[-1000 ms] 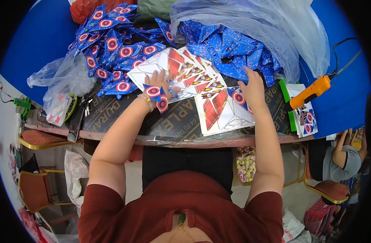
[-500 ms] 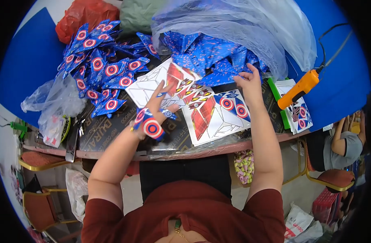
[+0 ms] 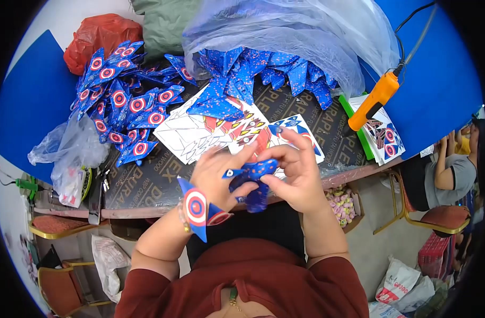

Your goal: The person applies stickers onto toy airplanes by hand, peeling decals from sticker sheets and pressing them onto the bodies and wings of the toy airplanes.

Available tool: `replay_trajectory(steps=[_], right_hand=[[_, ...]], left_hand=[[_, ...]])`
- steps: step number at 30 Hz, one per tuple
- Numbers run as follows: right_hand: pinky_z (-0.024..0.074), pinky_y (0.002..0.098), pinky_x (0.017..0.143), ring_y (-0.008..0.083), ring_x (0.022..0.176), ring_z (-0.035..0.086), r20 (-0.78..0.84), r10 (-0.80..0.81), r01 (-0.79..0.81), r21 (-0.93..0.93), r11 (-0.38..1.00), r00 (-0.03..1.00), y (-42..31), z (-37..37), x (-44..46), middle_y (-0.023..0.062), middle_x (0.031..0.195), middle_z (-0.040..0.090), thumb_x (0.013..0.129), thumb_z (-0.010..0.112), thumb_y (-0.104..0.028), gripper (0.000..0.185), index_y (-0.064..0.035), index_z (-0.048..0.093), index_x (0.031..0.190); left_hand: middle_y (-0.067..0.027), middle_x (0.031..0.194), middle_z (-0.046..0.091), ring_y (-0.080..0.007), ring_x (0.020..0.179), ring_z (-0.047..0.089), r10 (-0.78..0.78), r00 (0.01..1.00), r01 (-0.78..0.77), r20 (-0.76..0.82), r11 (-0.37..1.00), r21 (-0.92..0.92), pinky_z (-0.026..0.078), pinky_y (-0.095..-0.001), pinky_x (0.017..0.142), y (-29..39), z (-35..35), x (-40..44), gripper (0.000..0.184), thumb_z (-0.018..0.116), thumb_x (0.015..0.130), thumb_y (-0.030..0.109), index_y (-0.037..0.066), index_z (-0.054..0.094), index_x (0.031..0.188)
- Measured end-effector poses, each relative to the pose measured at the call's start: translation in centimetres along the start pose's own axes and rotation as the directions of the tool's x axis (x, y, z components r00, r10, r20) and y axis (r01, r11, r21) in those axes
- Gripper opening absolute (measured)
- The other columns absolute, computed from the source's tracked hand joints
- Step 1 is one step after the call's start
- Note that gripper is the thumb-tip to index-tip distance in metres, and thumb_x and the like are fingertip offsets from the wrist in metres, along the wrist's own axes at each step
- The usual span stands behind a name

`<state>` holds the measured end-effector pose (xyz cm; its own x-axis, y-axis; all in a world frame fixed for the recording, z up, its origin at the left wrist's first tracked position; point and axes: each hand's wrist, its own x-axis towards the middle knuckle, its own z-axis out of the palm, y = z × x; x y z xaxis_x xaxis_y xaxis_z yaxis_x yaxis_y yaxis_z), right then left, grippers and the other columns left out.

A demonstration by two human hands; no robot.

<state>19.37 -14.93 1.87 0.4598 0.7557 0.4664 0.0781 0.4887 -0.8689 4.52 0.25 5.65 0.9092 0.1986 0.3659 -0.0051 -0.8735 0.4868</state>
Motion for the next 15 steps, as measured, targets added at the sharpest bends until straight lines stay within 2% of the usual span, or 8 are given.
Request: replay_trajectory(steps=[1, 2, 3, 4, 5, 8, 11, 15], right_hand=[[0.05, 0.0322, 0.091, 0.018, 0.107, 0.061, 0.0, -0.006, 0.006, 0.002, 1.0, 1.0, -0.1, 0.1, 0.1, 0.0135, 0.118, 0.062, 0.083, 0.071, 0.008, 0.077, -0.0049, 0.033, 0.15], [0.0498, 0.0317, 0.091, 0.017, 0.106, 0.06, -0.068, -0.035, 0.034, -0.018, 0.999, 0.997, -0.3, 0.1, 0.3, 0.0123, 0.119, 0.061, 0.083, 0.072, 0.007, 0.073, -0.0048, 0.037, 0.146], [0.0495, 0.0311, 0.09, 0.016, 0.104, 0.059, -0.135, -0.064, 0.059, -0.039, 0.997, 0.989, -0.4, 0.2, 0.3, 0.0111, 0.12, 0.059, 0.083, 0.072, 0.007, 0.068, -0.0047, 0.041, 0.143], [0.0486, 0.0301, 0.092, 0.0146, 0.102, 0.057, -0.224, -0.044, 0.038, -0.031, 0.999, 0.974, -0.4, 0.0, 0.2, 0.0089, 0.119, 0.057, 0.085, 0.073, 0.003, 0.047, -0.0032, 0.054, 0.128], [0.0486, 0.0301, 0.092, 0.0146, 0.102, 0.057, -0.227, -0.045, 0.04, -0.029, 0.999, 0.973, -0.5, -0.2, 0.1, 0.0089, 0.119, 0.057, 0.085, 0.073, 0.003, 0.047, -0.0032, 0.054, 0.128], [0.0461, 0.0285, 0.091, 0.0124, 0.101, 0.056, -0.234, 0.037, -0.059, -0.091, 0.994, 0.971, -0.8, 0.2, -0.4, 0.0067, 0.114, 0.057, 0.088, 0.072, -0.004, 0.014, -0.001, 0.067, 0.1], [0.0459, 0.0285, 0.087, 0.0123, 0.098, 0.056, -0.133, 0.087, -0.114, -0.213, 0.97, 0.987, 0.1, 0.3, -0.7, 0.0063, 0.109, 0.059, 0.086, 0.074, -0.004, 0.01, 0.0004, 0.069, 0.093], [0.0468, 0.0285, 0.083, 0.0128, 0.088, 0.058, -0.161, 0.095, -0.118, -0.14, 0.983, 0.982, 0.7, 1.5, -0.6, 0.0063, 0.1, 0.062, 0.086, 0.073, -0.002, 0.006, 0.0019, 0.069, 0.089]], left_hand=[[-0.0171, 0.131, 0.065, -0.0335, 0.115, 0.066, -0.09, 0.985, 0.109, 0.144, 0.985, -0.135, 0.046, -0.0474, 0.104, -0.4, 0.1, 0.2, 0.075, 0.083, 0.08, 0.024, 0.014, 0.05, 0.147], [-0.0199, 0.12, 0.069, -0.0378, 0.106, 0.069, -0.074, 0.994, 0.098, 0.087, 0.943, -0.318, 0.053, -0.0399, 0.096, -0.8, 0.6, 0.5, 0.069, 0.082, 0.082, 0.023, 0.01, 0.053, 0.144], [-0.0201, 0.122, 0.069, -0.0382, 0.108, 0.069, -0.134, 0.988, 0.154, 0.079, 0.909, -0.386, 0.053, -0.0405, 0.095, -1.5, 1.3, 0.2, 0.067, 0.082, 0.083, 0.022, 0.008, 0.054, 0.142], [-0.0203, 0.124, 0.068, -0.0386, 0.111, 0.068, -0.196, 0.978, 0.209, 0.077, 0.867, -0.452, 0.054, -0.041, 0.094, -1.9, 1.8, -0.1, 0.064, 0.081, 0.084, 0.021, 0.005, 0.055, 0.141], [-0.0192, 0.126, 0.068, -0.0369, 0.113, 0.068, -0.216, 0.975, 0.21, 0.049, 0.828, -0.521, 0.053, -0.0399, 0.095, -2.0, 2.2, -0.4, 0.059, 0.08, 0.086, 0.019, 0.001, 0.057, 0.138], [-0.0187, 0.129, 0.066, -0.0353, 0.112, 0.069, -0.289, 0.953, 0.288, 0.091, 0.767, -0.574, 0.053, -0.0396, 0.094, -2.0, 2.8, -1.5, 0.056, 0.079, 0.087, 0.019, -0.002, 0.058, 0.135], [-0.0207, 0.126, 0.067, -0.0365, 0.108, 0.07, -0.26, 0.96, 0.275, 0.1, 0.826, -0.492, 0.054, -0.0399, 0.091, -1.6, 2.4, -1.9, 0.055, 0.078, 0.087, 0.02, -0.003, 0.059, 0.133], [-0.022, 0.112, 0.071, -0.0375, 0.101, 0.072, -0.31, 0.948, 0.301, 0.067, 0.811, -0.501, 0.055, -0.0404, 0.084, -1.4, 3.2, -2.6, 0.062, 0.08, 0.086, 0.018, 0.005, 0.051, 0.138]])
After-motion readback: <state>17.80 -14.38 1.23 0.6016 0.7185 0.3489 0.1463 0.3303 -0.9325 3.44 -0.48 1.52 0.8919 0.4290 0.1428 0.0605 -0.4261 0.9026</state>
